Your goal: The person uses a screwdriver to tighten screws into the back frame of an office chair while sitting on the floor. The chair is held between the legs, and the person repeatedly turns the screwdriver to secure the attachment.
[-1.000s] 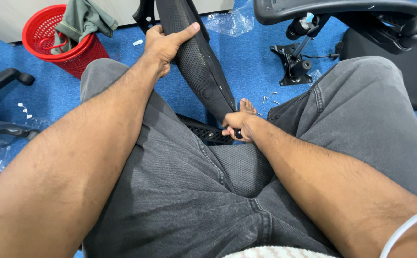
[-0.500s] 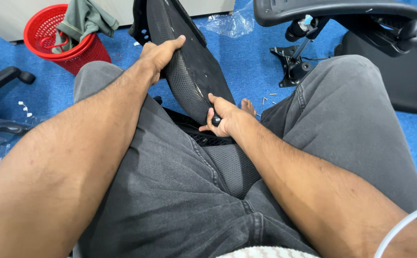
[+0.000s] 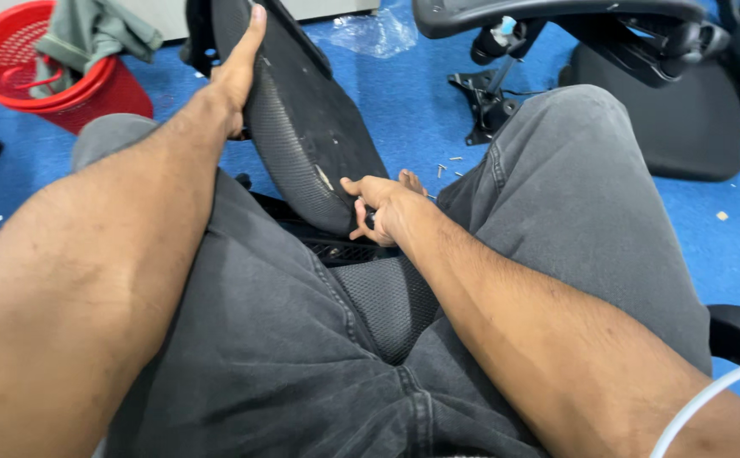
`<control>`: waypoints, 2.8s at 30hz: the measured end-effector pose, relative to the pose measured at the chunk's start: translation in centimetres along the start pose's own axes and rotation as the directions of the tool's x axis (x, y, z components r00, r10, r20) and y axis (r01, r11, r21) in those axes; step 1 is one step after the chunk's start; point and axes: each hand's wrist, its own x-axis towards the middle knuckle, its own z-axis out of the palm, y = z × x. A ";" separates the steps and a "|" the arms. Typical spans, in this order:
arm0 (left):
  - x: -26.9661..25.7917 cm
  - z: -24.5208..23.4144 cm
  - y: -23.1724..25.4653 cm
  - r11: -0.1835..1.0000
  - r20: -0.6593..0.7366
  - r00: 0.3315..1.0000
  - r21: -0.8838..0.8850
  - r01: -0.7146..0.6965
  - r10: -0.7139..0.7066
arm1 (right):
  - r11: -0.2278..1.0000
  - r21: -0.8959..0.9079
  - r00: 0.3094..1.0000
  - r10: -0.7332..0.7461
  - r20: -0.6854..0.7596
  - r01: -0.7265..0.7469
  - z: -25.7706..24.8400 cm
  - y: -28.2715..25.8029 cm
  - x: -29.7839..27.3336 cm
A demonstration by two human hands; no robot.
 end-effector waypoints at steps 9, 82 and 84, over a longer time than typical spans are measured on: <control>0.0 1.9 1.7 0.998 -0.070 0.996 0.051 -0.048 0.052 | 0.943 0.204 0.964 -0.246 -0.100 0.262 1.2 2.7 -2.2; -9.9 1.3 2.5 0.838 0.190 0.897 -0.471 -0.275 0.400 | 0.017 -0.713 0.308 -0.909 0.282 0.701 2.8 -2.0 -20.8; -9.5 0.6 2.9 0.854 0.198 0.938 -0.496 -0.156 0.286 | 0.001 -0.729 0.299 -0.913 0.279 0.685 3.1 -0.9 -21.4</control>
